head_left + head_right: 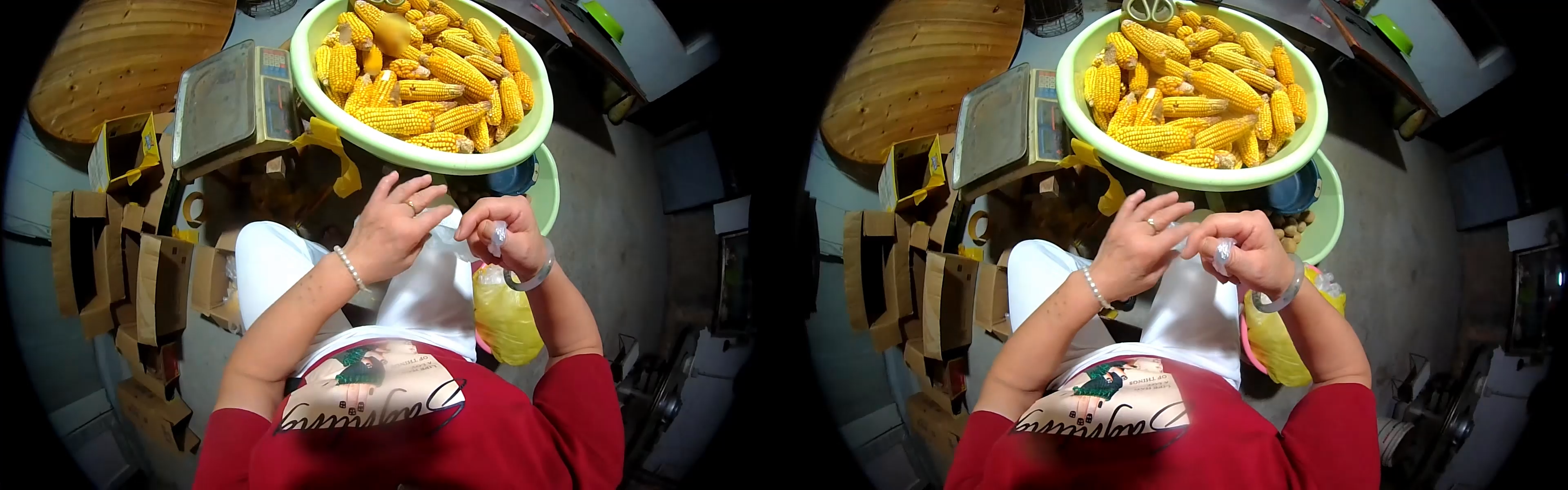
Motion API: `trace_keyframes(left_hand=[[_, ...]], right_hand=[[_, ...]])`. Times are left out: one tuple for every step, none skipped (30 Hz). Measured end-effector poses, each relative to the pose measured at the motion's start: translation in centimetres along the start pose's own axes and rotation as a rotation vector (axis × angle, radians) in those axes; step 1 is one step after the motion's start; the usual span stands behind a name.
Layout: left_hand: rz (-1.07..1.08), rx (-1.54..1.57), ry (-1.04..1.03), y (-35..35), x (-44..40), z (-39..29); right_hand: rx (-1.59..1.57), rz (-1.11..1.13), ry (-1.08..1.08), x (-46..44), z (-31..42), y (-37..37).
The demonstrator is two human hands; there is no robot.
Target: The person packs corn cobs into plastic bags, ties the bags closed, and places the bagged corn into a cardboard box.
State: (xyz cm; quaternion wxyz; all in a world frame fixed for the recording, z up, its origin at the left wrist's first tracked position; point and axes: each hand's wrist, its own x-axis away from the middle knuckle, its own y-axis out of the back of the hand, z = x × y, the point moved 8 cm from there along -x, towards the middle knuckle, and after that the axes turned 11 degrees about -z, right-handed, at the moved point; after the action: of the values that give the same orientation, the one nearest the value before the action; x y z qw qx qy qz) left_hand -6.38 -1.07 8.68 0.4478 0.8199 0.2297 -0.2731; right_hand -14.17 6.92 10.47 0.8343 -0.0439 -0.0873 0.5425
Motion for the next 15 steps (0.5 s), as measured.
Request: trace_keyframes(left_hand=[[0.076, 0.021, 0.010, -1.5, 0.9, 0.6], [0.152, 0.040, 0.020, -3.0, 1.9, 1.3], [0.278, -0.006, 0.072, -4.7, 3.2, 2.4], [0.328, 0.020, 0.154, -5.6, 4.0, 3.4], [0.380, 0.048, 0.237, -6.5, 5.0, 4.2], [0.430, 0.076, 0.319, -6.9, 5.5, 4.8], [0.258, 0.156, 0.439, -6.0, 5.5, 5.3], [0.184, 0.212, 0.460, -5.6, 5.8, 5.0], [0.105, 0.265, 0.474, -4.8, 5.3, 4.6], [0.024, 0.317, 0.486, -4.1, 4.8, 4.4], [-0.040, 0.321, 0.375, -3.4, 4.1, 3.1], [-0.037, 0.307, 0.318, -3.3, 3.7, 2.0], [-0.037, 0.290, 0.257, -3.2, 3.0, 1.0], [-0.035, 0.272, 0.196, -3.3, 2.6, 0.2], [-0.105, 0.184, 0.120, -3.4, 2.4, 0.0]], right_hand=[[0.015, 0.021, 0.022, 0.0, 0.3, -0.2], [0.028, 0.028, 0.021, 0.1, 0.4, -0.3], [0.043, 0.032, 0.024, 0.1, 0.6, -0.4], [0.056, 0.034, 0.024, 0.3, 0.8, -0.4], [0.067, 0.047, 0.043, 0.4, 1.0, -0.4], [0.088, 0.043, 0.054, 0.4, 1.1, -0.2], [0.107, 0.038, 0.061, 0.5, 1.1, 0.1], [0.125, 0.034, 0.064, 0.7, 1.0, 0.2], [0.112, 0.018, 0.029, 0.7, 1.0, 0.4], [0.094, 0.020, 0.034, 0.6, 1.0, 0.5], [0.072, 0.021, 0.034, 0.6, 0.8, 0.6], [0.048, 0.023, 0.033, 0.6, 0.7, 0.5], [0.036, 0.037, 0.036, 0.5, 0.8, 0.2], [0.047, 0.063, 0.039, 0.5, 0.8, -0.3], [0.057, 0.088, 0.040, 0.5, 0.8, -0.8]])
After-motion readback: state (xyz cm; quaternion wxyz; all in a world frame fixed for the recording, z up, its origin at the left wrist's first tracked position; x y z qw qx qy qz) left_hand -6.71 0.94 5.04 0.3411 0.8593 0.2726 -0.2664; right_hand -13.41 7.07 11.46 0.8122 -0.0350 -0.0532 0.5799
